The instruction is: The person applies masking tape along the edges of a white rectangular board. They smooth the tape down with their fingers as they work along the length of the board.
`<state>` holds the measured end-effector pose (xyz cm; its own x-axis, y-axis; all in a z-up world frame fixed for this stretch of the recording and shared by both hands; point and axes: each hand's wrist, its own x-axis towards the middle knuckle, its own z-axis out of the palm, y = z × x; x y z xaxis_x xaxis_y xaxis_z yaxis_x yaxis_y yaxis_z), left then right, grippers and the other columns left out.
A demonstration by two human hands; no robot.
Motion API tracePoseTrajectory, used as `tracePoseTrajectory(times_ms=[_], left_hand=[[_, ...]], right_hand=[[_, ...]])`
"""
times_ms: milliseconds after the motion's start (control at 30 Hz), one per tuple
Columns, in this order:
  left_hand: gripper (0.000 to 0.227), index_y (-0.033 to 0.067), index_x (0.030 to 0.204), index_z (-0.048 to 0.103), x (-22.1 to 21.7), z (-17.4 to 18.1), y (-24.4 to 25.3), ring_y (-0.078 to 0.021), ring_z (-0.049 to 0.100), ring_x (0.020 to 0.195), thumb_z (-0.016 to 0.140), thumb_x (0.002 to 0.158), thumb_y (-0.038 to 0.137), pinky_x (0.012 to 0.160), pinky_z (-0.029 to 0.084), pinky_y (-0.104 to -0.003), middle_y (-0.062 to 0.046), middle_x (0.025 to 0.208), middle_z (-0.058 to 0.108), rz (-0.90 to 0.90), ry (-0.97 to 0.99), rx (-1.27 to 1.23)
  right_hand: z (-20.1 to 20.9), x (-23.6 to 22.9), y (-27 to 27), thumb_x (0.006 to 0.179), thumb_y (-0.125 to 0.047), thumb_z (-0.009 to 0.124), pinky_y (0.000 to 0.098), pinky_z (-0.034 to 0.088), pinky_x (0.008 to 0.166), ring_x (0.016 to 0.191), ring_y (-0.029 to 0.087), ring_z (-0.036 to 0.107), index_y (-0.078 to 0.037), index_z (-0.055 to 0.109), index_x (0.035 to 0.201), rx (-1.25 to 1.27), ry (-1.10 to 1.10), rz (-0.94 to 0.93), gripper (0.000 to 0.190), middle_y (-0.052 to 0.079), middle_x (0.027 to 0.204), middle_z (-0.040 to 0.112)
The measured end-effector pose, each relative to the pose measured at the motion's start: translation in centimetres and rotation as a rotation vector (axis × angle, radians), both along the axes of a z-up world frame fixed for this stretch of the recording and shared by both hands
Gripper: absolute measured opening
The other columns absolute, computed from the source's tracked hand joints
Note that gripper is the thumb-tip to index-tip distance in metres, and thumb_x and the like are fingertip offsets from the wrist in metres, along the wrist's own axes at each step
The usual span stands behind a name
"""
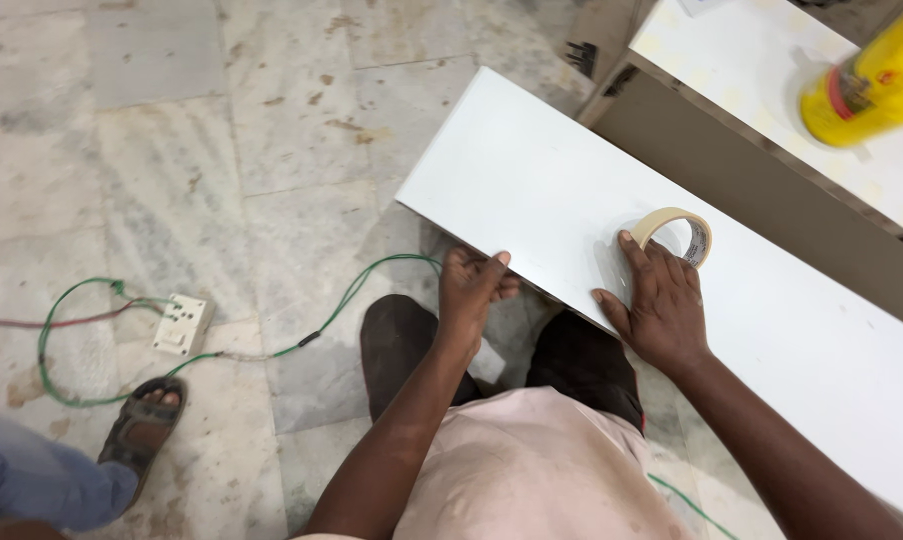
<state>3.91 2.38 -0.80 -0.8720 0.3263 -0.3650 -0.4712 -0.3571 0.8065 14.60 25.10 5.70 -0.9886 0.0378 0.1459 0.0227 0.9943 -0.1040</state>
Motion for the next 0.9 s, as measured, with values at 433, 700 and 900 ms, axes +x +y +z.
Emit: tracePoseTrajectory(times_ms=[433, 700, 900], left_hand=[[0.018, 0.0081, 0.096, 0.073, 9.8, 2.2, 5.2, -0.0141, 0.07, 0.067, 0.073, 0.093, 0.026, 0.06, 0.054, -0.029, -0.005, 0.081, 0.076, -0.755, 0.424, -0.486], [0.015, 0.008, 0.098, 0.074, 6.4, 7.2, 4.4, -0.0215, 0.066, 0.087, 0.081, 0.088, 0.017, 0.073, 0.052, -0.037, -0.003, 0.091, 0.073, -0.364, 1.504, -0.622], [0.029, 0.0084, 0.108, 0.072, 4.3, 7.7, 3.2, -0.0257, 0.064, 0.112, 0.079, 0.084, 0.023, 0.102, 0.049, -0.049, -0.007, 0.112, 0.071, -0.246, 1.673, -0.792]], right_hand=[[2.0, 17.2, 10.9, 0.063, -0.056, 0.078, 0.0526, 0.043, 0.11, 0.136, 0.038, 0.051, -0.005, 0.026, 0.156, -0.103, -0.127, -0.318, 0.118, 0.017, 0.152, 0.052], [4.6, 25.0, 13.4, 0.066, -0.038, 0.085, 0.0515, 0.048, 0.102, 0.125, 0.038, 0.058, -0.004, 0.032, 0.156, -0.224, -0.143, -0.73, 0.109, 0.019, 0.14, 0.059], [5.4, 25.2, 7.4, 0.107, -0.007, 0.06, 0.0358, 0.062, 0.077, 0.092, 0.023, 0.072, -0.002, 0.047, 0.151, -0.693, 0.269, -0.873, 0.047, 0.018, 0.112, 0.071]])
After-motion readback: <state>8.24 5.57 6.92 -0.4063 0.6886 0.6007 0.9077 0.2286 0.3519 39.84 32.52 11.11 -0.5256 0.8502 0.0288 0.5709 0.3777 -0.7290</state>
